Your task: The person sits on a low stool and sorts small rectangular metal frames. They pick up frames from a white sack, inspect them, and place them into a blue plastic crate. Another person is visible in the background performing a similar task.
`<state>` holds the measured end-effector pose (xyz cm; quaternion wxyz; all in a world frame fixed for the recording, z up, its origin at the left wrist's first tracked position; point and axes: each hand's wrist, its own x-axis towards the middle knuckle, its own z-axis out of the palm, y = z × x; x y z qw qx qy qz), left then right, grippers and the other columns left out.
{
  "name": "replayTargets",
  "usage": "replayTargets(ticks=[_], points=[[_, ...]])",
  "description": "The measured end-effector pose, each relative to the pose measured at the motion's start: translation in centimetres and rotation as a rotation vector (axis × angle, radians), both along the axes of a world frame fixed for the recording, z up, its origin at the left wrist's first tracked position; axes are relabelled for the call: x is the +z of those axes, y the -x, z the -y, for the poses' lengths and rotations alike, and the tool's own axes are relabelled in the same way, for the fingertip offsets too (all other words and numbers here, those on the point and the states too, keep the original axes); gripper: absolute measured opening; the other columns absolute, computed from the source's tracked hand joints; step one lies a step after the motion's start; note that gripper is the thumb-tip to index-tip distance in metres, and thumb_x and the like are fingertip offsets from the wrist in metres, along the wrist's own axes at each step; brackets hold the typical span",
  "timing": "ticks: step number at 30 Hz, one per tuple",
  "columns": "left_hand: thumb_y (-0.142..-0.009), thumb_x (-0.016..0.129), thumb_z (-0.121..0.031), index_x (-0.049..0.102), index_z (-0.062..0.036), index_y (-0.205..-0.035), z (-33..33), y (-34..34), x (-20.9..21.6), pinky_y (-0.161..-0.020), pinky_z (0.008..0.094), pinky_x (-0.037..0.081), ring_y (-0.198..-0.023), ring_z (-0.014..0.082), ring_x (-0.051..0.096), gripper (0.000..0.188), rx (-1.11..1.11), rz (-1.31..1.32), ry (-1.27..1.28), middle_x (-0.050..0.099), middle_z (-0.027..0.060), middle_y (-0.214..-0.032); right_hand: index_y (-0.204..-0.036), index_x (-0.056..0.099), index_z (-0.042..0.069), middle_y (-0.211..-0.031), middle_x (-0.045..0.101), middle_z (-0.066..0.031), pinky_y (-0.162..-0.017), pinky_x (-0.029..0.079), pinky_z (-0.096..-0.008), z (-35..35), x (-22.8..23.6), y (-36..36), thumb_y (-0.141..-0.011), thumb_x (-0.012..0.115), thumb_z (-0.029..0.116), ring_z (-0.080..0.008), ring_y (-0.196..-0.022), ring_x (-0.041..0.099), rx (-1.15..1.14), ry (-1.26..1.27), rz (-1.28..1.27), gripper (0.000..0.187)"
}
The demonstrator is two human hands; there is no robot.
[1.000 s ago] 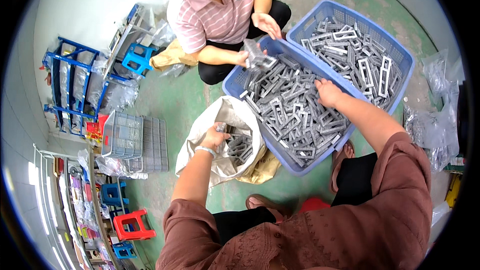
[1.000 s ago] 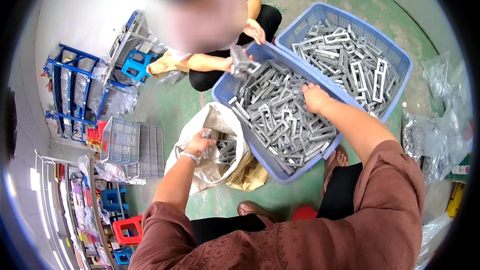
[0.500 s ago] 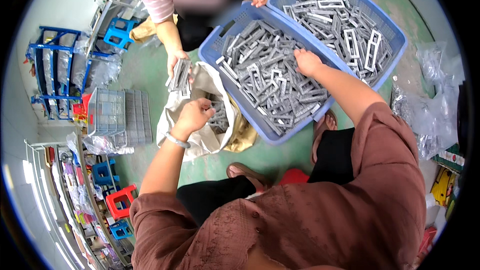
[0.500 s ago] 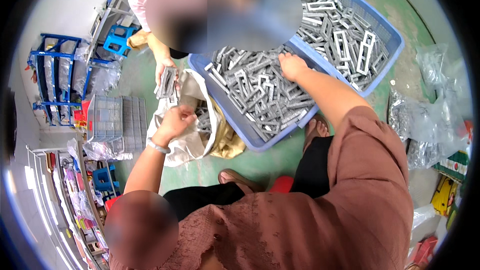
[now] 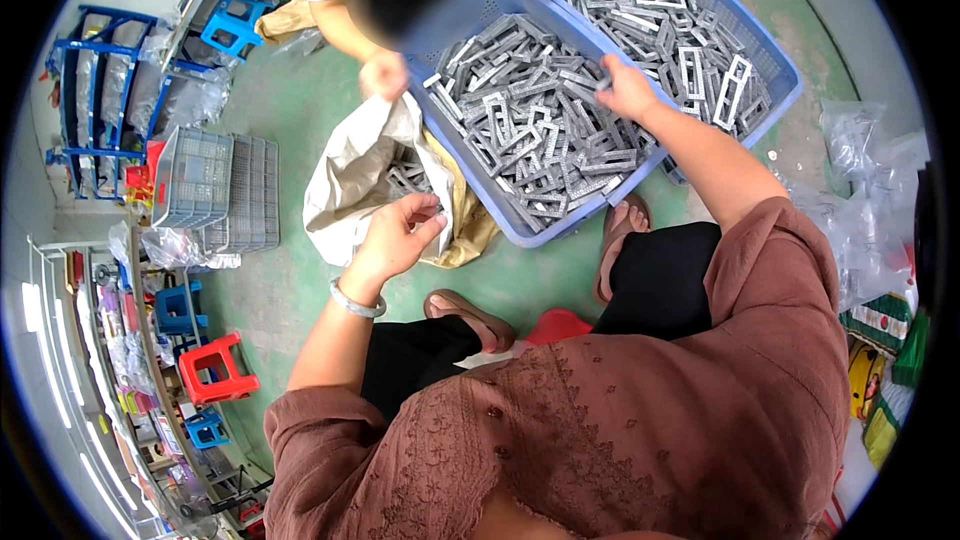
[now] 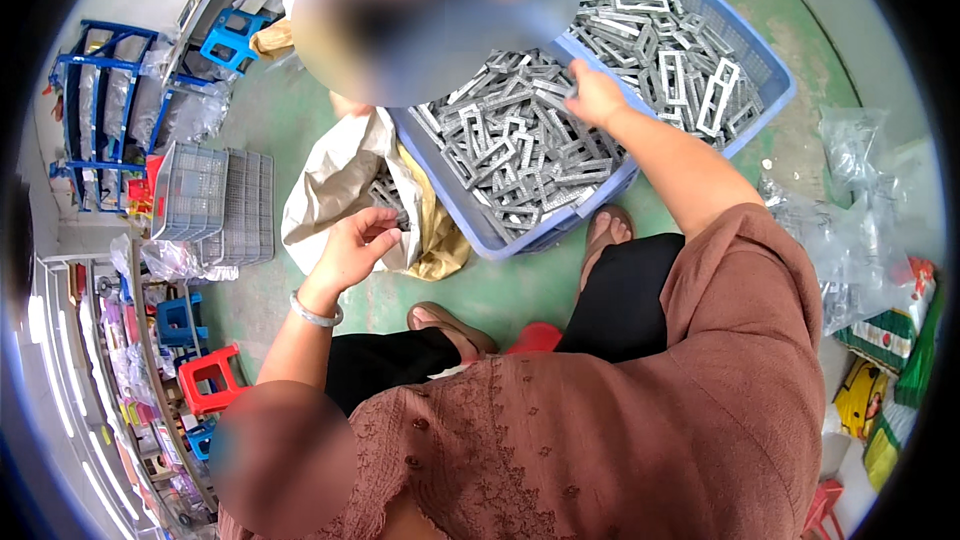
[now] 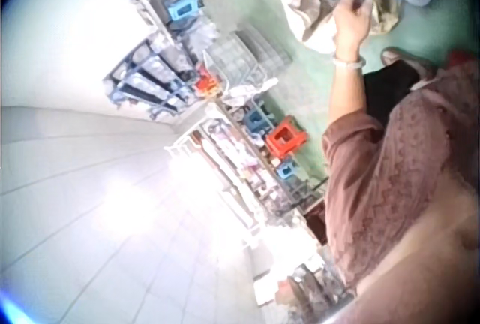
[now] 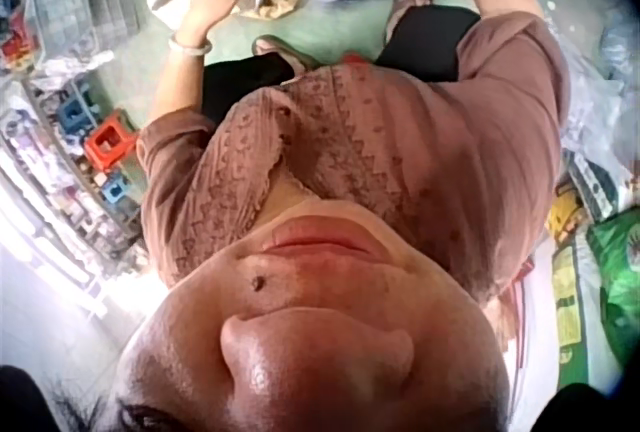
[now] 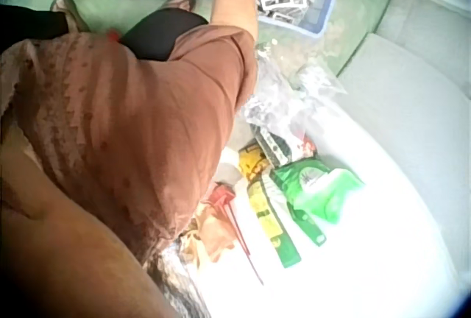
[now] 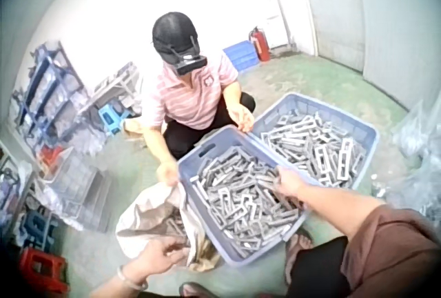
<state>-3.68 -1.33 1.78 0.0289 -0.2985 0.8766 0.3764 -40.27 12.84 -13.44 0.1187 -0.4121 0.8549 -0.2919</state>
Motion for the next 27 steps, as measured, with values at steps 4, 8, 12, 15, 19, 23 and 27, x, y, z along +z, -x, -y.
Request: replayTargets(ticks=[4,8,12,15,19,23,27], points=[[-0.077,0.064,-0.017,0.056,0.0051,-0.102,-1.2,-0.3,-1.3,-0.072,0.0281,0.048,-0.079,0.0171,0.061,0.034,-0.007,-0.077,-0.132,0.064,0.0133,-0.087,-0.104,0.047,0.004,-0.084,0.061,-0.0147,-0.066,0.047,-0.0366,1.0,6.1,-1.1,-0.064,0.069,0.016,-0.0273,-0.074,0.06,-0.124,0.237,0.197,0.048],[-0.082,0.06,-0.014,0.048,0.0023,-0.115,-1.6,-0.2,-1.2,-0.08,0.026,0.045,-0.09,0.0124,0.055,0.039,0.04,-0.181,-0.412,0.058,0.0084,-0.099,-0.105,0.046,0.003,-0.086,0.06,-0.008,-0.063,0.046,-0.0285,1.8,12.1,-4.6,-0.069,0.068,0.011,-0.0172,-0.072,0.058,-0.099,0.393,0.7,0.043],[-0.086,0.054,-0.021,0.035,-0.0029,-0.127,-3.1,-0.2,0.7,-0.083,0.0307,0.044,-0.097,0.0183,0.053,0.049,0.142,-0.356,-0.789,0.05,0.0119,-0.112,-0.102,0.048,0.001,-0.083,0.059,-0.0075,-0.064,0.049,-0.0269,1.8,16.3,-11.4,-0.073,0.066,0.007,-0.0156,-0.071,0.059,-0.002,0.531,1.174,0.034],[-0.09,0.047,-0.019,0.032,-0.0032,-0.129,-3.9,-0.5,0.8,-0.084,0.0341,0.046,-0.098,0.0233,0.054,0.045,0.219,-0.607,-1.084,0.051,0.0165,-0.111,-0.095,0.053,0.001,-0.087,0.059,-0.0081,-0.07,0.05,-0.0298,1.5,17.7,-15.6,-0.077,0.062,0.009,-0.017,-0.074,0.059,0.061,0.529,1.269,0.022],[-0.092,0.041,-0.015,0.037,-0.0012,-0.126,-3.5,-2.5,0.3,-0.079,0.0336,0.049,-0.088,0.0241,0.059,0.037,0.217,-0.734,-1.134,0.057,0.0175,-0.1,-0.094,0.053,0.001,-0.086,0.059,-0.0081,-0.072,0.05,-0.0297,0.9,18.5,-18.6,-0.08,0.06,0.011,-0.0171,-0.077,0.058,0.073,0.547,1.334,0.019],[-0.092,0.042,-0.016,0.044,0.0008,-0.12,-2.8,-4.1,0.2,-0.072,0.0292,0.049,-0.076,0.0195,0.06,0.033,0.235,-0.744,-1.031,0.06,0.0134,-0.086,-0.093,0.053,-0.001,-0.085,0.059,-0.0091,-0.072,0.051,-0.0309,0.8,18.1,-20.4,-0.083,0.057,0.013,-0.0179,-0.077,0.058,0.038,0.54,1.416,0.019],[-0.092,0.042,-0.017,0.048,0.0021,-0.117,-1.9,-5.0,0.3,-0.068,0.0248,0.048,-0.069,0.0148,0.058,0.032,0.248,-0.777,-0.919,0.06,0.0091,-0.077,-0.093,0.053,-0.003,-0.088,0.06,-0.0115,-0.071,0.052,-0.0319,1.2,17.9,-22.0,-0.085,0.053,0.014,-0.0195,-0.077,0.059,0.024,0.581,1.435,0.019]])
